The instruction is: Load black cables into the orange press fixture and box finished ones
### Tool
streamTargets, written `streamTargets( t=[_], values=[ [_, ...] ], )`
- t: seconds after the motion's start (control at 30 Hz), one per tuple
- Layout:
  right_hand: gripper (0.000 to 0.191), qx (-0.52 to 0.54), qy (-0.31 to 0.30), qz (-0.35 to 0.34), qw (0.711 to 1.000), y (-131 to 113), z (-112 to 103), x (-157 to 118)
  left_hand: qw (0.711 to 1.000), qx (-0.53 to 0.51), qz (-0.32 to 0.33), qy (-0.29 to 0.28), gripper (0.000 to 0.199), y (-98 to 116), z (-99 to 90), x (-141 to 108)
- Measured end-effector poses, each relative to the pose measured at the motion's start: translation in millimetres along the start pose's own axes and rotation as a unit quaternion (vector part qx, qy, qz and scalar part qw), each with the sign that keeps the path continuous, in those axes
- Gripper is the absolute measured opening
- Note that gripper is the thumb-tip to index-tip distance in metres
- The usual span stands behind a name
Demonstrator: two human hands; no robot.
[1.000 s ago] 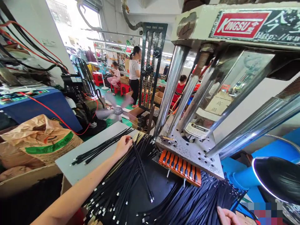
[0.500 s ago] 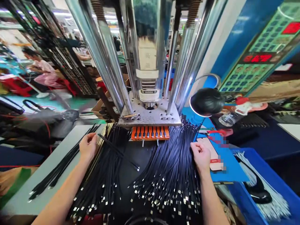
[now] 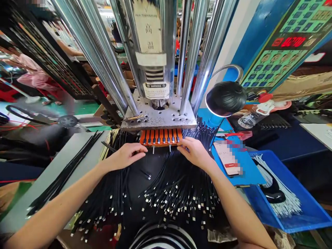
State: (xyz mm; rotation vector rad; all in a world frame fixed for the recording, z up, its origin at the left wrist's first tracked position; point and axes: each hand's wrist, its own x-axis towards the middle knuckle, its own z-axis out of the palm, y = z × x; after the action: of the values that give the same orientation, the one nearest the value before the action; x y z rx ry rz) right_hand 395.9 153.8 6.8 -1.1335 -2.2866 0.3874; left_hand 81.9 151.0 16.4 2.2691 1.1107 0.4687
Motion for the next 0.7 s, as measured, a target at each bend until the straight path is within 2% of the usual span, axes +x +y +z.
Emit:
streamTargets(
  t=[0.17, 0.33, 0.43, 0.5, 0.6, 0.7],
  values=[
    [0.015, 0.008, 0.017, -0.01, 1.0, 14.1, 8.2, 13.5, 0.988, 0.036, -0.029, 0.147, 0.024, -10.2, 11.7, 14.2],
    [0.012, 0.037, 0.037, 0.028, 0.998, 32.4, 15.7, 25.5, 0.968, 0.098, -0.056, 0.222, 0.021, -18.2, 25.7, 25.2],
    [0.017, 0.037, 0.047, 0.051, 0.997, 45.1, 15.0, 42.8, 0.964, 0.117, -0.085, 0.224, 0.031, -19.1, 25.4, 41.8],
    [0.027, 0.029, 0.049, 0.047, 0.997, 53.4, 14.0, 59.1, 0.965, 0.113, -0.105, 0.212, 0.047, -23.5, 21.8, 57.1],
    [0.034, 0.029, 0.06, 0.039, 0.997, 66.9, 19.7, 86.5, 0.969, 0.102, -0.125, 0.189, 0.072, -39.8, 16.8, 83.9],
    [0.034, 0.054, 0.083, 0.047, 0.994, 83.7, 35.8, 114.8, 0.972, 0.089, -0.139, 0.169, 0.08, -58.2, 14.3, 111.1]
  ],
)
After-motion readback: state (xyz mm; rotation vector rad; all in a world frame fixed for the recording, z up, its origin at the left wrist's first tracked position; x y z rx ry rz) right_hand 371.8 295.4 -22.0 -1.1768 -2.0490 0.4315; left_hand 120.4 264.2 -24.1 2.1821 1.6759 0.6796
